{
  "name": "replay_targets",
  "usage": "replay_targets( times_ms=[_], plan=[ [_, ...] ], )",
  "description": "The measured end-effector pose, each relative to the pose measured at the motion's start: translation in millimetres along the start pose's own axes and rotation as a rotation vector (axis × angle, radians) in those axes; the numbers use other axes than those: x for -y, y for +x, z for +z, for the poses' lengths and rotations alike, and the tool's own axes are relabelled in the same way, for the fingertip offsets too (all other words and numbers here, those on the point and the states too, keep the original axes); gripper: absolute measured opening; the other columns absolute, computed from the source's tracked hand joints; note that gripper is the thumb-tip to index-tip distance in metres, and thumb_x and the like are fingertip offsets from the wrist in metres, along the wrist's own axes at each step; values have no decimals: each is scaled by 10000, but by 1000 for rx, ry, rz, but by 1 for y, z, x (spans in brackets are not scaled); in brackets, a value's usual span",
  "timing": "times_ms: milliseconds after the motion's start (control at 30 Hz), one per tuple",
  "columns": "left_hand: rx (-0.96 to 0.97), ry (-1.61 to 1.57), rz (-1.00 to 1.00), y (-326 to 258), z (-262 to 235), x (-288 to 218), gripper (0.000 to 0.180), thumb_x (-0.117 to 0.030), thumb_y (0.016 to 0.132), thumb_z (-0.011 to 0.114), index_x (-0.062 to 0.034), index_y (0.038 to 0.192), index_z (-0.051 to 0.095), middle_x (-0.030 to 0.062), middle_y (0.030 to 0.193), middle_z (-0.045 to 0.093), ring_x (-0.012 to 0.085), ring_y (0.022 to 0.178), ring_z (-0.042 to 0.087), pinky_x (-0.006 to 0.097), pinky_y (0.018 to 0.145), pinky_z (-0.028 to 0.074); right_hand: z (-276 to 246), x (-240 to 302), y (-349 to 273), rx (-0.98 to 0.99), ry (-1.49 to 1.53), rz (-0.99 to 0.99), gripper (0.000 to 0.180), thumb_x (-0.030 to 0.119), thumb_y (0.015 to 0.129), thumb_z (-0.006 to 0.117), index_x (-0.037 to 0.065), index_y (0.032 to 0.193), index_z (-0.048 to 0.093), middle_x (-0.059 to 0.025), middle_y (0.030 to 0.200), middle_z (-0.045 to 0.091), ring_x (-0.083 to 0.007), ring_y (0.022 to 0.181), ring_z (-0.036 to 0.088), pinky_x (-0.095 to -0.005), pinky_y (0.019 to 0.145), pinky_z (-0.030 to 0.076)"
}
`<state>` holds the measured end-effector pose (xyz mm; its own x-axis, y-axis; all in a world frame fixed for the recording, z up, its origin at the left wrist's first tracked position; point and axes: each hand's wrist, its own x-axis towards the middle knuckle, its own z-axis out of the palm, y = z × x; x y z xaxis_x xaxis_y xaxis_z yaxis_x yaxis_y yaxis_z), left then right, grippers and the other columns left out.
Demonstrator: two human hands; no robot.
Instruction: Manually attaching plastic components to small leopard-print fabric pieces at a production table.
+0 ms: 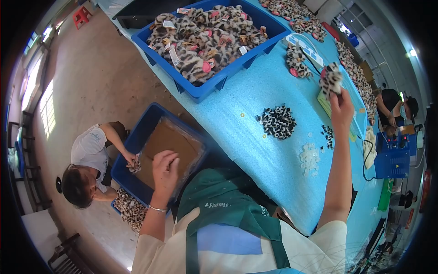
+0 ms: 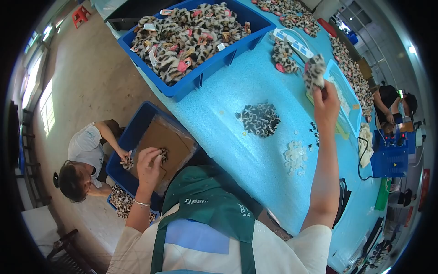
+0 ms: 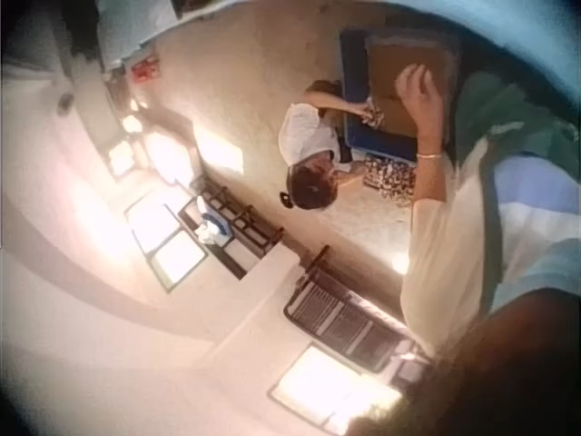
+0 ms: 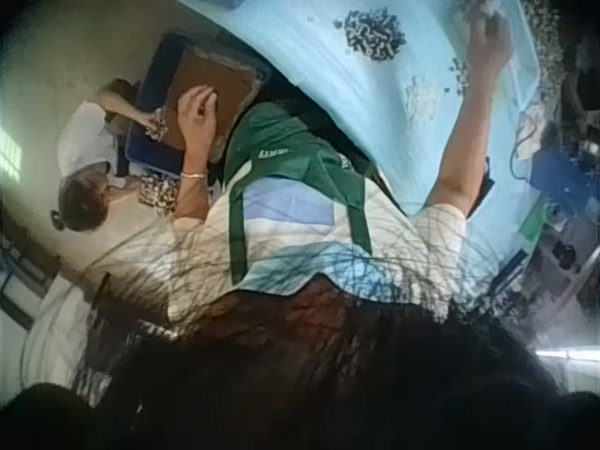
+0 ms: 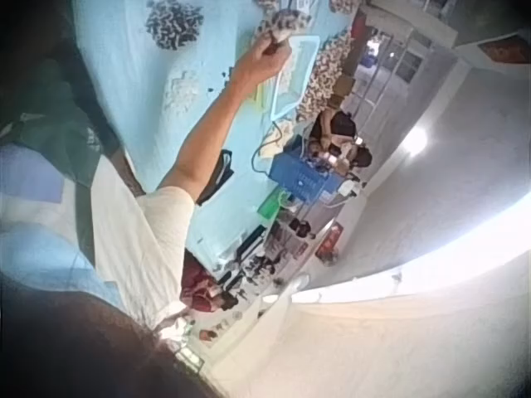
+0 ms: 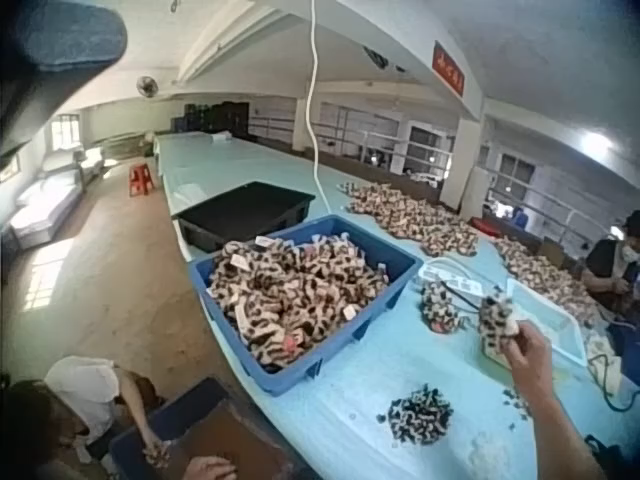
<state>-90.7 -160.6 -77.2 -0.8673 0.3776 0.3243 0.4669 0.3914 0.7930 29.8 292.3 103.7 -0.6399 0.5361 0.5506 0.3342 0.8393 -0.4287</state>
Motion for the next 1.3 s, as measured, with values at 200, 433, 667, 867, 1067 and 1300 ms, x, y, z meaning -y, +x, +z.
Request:
replay_targets(
  times_ms=[200, 433, 667, 867, 1067, 1300],
  plan=[
    [350, -763, -59, 24, 25, -100, 212, -68, 861, 637, 1, 1062, 639, 73, 1059, 605, 146, 898, 577, 273, 781, 465, -31, 81, -108, 306, 1188, 487, 374, 136, 855, 654, -48, 1167, 562, -95, 974, 658, -71, 619, 542, -175, 512, 387],
    [713, -1553, -751, 10, 52, -135, 319, -131, 880, 649, -5, 1157, 552, 51, 1051, 610, 126, 956, 581, 273, 862, 464, 2, 111, -203, 552, 1403, 730, 291, 108, 845, 659, -22, 1101, 615, -83, 916, 659, -97, 657, 549, -226, 541, 407],
    [719, -1436, -756, -12, 46, -130, 208, 15, 800, 699, -43, 940, 556, 54, 952, 649, 127, 862, 642, 267, 787, 533, 10, 117, -214, 540, 813, 363, 495, 162, 804, 646, -2, 1247, 496, -115, 1157, 550, -213, 1085, 501, -338, 948, 370],
    [671, -1446, -727, -15, 40, -142, 260, 44, 775, 710, -29, 980, 567, 67, 932, 656, 139, 862, 647, 278, 765, 542, 2, 149, -211, 259, 322, 15, 608, 103, 763, 683, 17, 1308, 428, -182, 1274, 429, -317, 1166, 440, -417, 1004, 335],
    [654, -1377, -590, -20, 46, -136, 288, 68, 764, 705, -5, 1005, 565, 87, 918, 661, 167, 823, 659, 273, 722, 547, 4, 153, -217, 267, 272, 53, 187, 45, 741, 704, 20, 877, 578, -78, 862, 578, -277, 833, 529, -385, 789, 386],
    [666, -1236, -578, -22, 50, -132, 250, 74, 770, 693, -14, 966, 565, 83, 906, 647, 143, 812, 646, 245, 703, 534, 22, 134, -230, 427, 646, 253, 91, -24, 797, 616, 13, 839, 544, -79, 816, 542, -189, 727, 530, -283, 694, 429]
  ],
)
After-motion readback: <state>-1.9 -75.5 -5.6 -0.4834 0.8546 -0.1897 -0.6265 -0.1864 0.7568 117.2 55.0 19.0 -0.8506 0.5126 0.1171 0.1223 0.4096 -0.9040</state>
